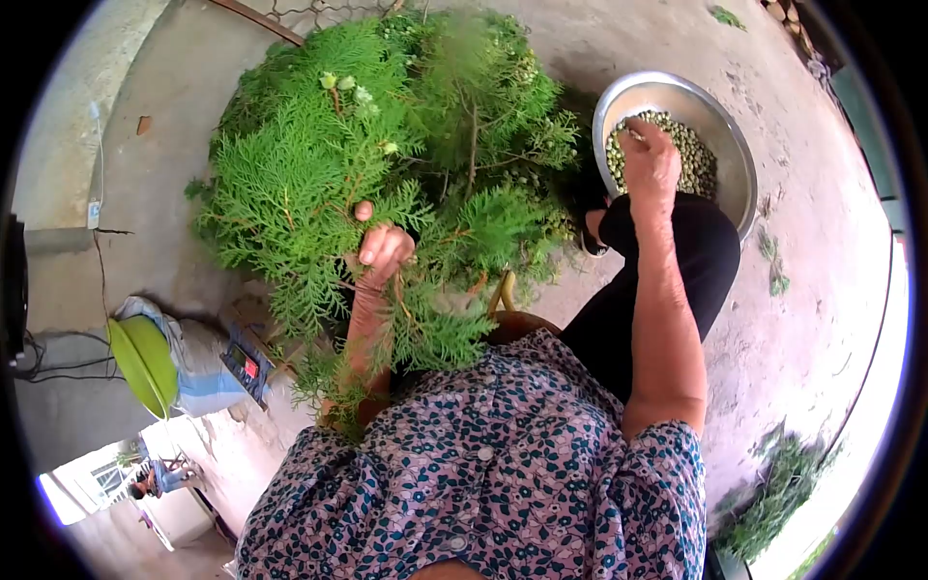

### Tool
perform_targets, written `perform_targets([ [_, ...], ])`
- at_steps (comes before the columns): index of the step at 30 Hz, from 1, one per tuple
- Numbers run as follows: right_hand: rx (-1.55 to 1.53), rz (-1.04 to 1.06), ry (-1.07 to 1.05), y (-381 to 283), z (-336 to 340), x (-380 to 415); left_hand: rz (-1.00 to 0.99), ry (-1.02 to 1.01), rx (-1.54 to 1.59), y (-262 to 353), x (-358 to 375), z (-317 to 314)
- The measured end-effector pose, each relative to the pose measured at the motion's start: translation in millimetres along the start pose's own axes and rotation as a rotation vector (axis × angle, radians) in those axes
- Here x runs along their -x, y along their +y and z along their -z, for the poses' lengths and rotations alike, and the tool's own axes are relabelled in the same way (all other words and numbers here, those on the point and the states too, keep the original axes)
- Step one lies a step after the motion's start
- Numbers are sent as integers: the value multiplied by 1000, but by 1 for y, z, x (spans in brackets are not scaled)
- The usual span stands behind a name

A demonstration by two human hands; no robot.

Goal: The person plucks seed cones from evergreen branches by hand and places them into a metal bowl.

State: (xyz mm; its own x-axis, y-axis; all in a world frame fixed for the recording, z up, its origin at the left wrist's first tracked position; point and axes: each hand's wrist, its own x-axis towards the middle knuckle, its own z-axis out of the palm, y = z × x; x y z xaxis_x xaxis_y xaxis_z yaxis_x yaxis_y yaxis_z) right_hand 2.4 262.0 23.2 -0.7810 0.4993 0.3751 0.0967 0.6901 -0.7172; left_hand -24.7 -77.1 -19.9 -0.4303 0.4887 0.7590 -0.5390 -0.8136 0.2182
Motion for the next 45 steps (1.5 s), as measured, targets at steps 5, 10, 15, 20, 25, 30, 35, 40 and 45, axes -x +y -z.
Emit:
perform_targets([
  [5,-423,-210,-259,-53,-18,25,3,74,-22,-7,4,-4],
  [10,-637,-223,-554,-103,-41,43,3,-56,152,-18,0,6],
  [15,-845,-260,-721,-131,-70,52,25,294,147,-30,-6,-32],
  [20,-711,-145,-586,-146,-65,56,56,271,192,-34,-7,-29],
  [25,-457,262,-213,-138,-71,56,76,316,192,-36,-1,-29],
  [30,-333,71,-31,-112,-67,34,123,477,89,-42,4,-39],
  [35,43,52,256,-31,-21,-9,55,311,154,-36,8,-28],
  [40,438,-2,513,25,-3,-17,85,264,199,-37,11,-17],
  [45,-191,-97,-365,-46,-15,19,116,115,299,-44,-1,-4],
])
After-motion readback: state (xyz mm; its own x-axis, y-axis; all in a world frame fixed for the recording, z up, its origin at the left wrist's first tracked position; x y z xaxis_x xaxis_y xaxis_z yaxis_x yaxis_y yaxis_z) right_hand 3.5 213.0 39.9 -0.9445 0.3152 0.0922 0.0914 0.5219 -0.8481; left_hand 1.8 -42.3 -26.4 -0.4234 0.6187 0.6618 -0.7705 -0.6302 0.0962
